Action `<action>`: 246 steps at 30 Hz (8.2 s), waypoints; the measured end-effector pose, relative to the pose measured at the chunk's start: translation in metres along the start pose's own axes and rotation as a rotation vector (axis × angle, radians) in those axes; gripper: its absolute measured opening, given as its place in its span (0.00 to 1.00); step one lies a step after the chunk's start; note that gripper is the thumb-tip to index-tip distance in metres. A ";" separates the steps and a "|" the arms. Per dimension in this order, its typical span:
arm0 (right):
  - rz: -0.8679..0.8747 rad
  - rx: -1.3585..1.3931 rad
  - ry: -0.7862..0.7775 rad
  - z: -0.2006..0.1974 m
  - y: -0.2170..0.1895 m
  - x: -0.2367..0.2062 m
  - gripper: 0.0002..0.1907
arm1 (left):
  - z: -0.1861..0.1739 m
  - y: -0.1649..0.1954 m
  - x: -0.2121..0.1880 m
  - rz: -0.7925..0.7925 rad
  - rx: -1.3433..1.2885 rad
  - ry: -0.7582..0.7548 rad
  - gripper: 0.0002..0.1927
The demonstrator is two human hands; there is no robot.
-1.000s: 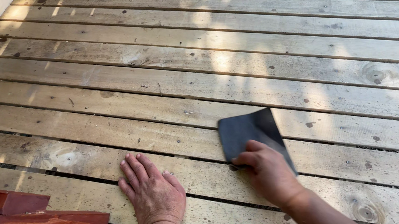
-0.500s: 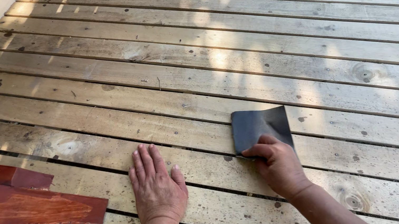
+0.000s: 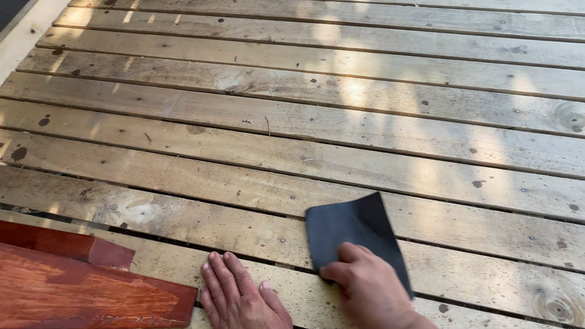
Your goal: The person sands the slatted wooden surface of an outdoor deck by hand, holding a sheet of sandpaper and rubbing it back and forth across the planks while steadying the wood with the other hand. They work across different boards and stained patches, and near the end fold the sandpaper in their hands.
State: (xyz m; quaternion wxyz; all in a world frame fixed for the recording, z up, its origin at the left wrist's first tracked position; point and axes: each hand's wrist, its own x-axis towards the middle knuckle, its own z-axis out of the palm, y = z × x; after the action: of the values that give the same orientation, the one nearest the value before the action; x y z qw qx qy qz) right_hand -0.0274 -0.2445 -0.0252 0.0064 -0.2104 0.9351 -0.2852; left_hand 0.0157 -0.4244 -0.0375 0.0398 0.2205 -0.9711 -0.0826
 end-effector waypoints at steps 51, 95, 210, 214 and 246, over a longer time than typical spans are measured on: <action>0.487 -0.494 0.407 -0.077 0.120 -0.189 0.33 | -0.015 0.046 -0.024 0.771 -0.183 -0.064 0.22; 0.909 -0.528 0.424 -0.078 0.151 -0.230 0.32 | 0.006 0.200 -0.091 0.920 -0.401 -0.443 0.10; 1.102 -0.283 0.463 -0.116 0.204 -0.317 0.37 | 0.016 0.220 -0.102 0.690 -0.382 -0.404 0.06; 1.090 -0.384 0.431 -0.071 0.169 -0.284 0.35 | -0.002 0.148 -0.050 0.306 -0.386 -0.381 0.06; 1.054 -0.495 0.465 -0.071 0.178 -0.284 0.38 | 0.029 0.157 -0.071 0.810 -0.476 -0.236 0.10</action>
State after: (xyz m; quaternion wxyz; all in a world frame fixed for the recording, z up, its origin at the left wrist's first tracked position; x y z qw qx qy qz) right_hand 0.1522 0.0395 -0.0917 -0.1062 0.3515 0.9284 -0.0570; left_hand 0.0100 -0.2495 -0.0411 0.0077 -0.2016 -0.9308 -0.3049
